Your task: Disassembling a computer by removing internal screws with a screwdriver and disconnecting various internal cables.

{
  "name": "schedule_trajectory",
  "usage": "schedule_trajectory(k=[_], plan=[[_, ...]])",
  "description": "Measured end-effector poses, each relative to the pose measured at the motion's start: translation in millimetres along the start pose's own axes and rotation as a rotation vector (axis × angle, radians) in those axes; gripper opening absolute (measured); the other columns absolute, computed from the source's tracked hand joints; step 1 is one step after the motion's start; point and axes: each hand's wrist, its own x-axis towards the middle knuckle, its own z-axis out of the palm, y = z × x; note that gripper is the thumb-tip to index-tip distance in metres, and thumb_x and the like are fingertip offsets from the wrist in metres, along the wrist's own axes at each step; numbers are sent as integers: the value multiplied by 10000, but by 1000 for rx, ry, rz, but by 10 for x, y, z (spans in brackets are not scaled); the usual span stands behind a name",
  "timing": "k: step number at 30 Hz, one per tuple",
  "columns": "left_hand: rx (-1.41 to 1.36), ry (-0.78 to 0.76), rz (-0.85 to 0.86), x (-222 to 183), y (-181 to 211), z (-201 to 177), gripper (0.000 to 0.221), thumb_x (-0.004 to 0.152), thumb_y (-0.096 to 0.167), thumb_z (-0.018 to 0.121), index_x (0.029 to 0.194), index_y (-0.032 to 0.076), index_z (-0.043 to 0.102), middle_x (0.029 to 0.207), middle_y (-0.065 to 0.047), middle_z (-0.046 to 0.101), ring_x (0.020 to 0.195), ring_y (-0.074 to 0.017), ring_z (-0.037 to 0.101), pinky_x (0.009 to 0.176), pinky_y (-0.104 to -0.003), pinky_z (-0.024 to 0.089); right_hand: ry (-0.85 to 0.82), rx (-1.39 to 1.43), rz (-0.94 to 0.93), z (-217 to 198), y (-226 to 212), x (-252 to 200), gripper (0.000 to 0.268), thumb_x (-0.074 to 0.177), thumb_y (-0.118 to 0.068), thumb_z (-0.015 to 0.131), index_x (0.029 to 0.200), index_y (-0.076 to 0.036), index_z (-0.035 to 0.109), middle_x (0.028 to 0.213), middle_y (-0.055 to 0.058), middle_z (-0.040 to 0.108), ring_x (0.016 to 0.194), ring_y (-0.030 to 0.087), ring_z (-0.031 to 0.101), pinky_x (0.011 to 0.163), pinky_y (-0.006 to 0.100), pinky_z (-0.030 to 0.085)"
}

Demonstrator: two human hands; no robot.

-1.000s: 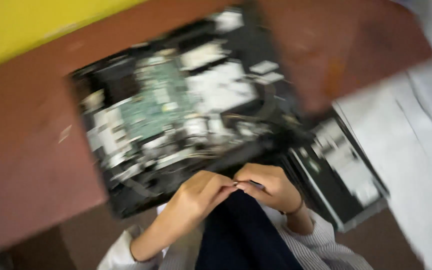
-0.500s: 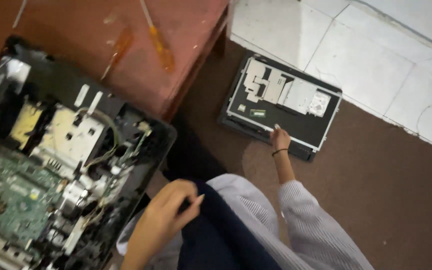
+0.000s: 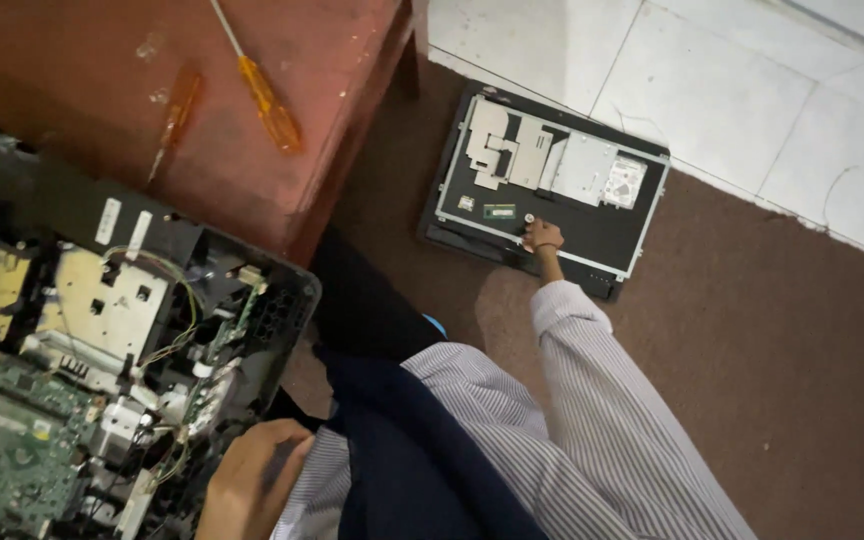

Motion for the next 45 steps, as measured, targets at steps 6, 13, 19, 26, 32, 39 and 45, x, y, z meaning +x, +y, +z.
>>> schedule_trajectory(k=[6,13,19,26,32,39,45], plan=[[-283,213,320,-198,27,-324,108,949,143,656,1040,92,681,1032,-44,738,941,-193,732,867,-333,560,-244,-1109,-360,-464,-411,-223,400,920,-393,563,1220,-227,769,1281,103,713,1219,345,670,916,436,589],[-243,379,210,-498,-322,-373,164,960,241,678,1087,138,666,1109,-52,688,1040,-244,669,911,-401,529,-253,470,-495,-672,-1616,-937,173,915,-73,588,1018,-118,719,852,97,735,652,150,670,482,248,456],[-389,161,159,-957,-670,-401,162,1011,218,631,1141,130,668,1207,-56,637,1132,-252,594,915,-422,481,9,543,-1122,-1041,-3231,-3420,243,997,28,474,1097,-128,631,884,63,670,737,128,654,579,228,511],[-748,133,484,-2013,-1240,-560,657,1066,184,615,1601,83,247,1642,-214,271,1498,-393,396,1132,-475,431,-355,64,-1739,-956,-3648,-5596,126,1195,118,530,1255,106,640,1104,235,672,966,288,665,857,353,569],[-789,435,466,-2463,-1670,-481,569,1094,165,571,1592,123,298,1645,-197,315,1541,-390,363,1238,-530,436,-365,-479,-2148,-721,-3784,-6205,127,1220,15,622,1236,81,730,1189,224,722,1016,329,662,895,410,483],[-266,835,-9,-2044,-1790,-519,294,968,175,686,1217,18,693,1281,-133,664,1169,-286,650,1025,-441,520,-328,-807,-2353,-226,-4014,-6674,129,1174,24,667,1233,47,779,1181,190,749,1056,301,698,874,379,550],[265,778,-106,-1661,-1837,-497,378,909,245,791,1241,104,678,1268,-72,649,1061,-262,569,854,-388,454,-392,-935,-2401,-146,-4068,-6856,129,1162,-95,694,1236,-57,793,1117,118,759,836,175,662,717,292,518]])
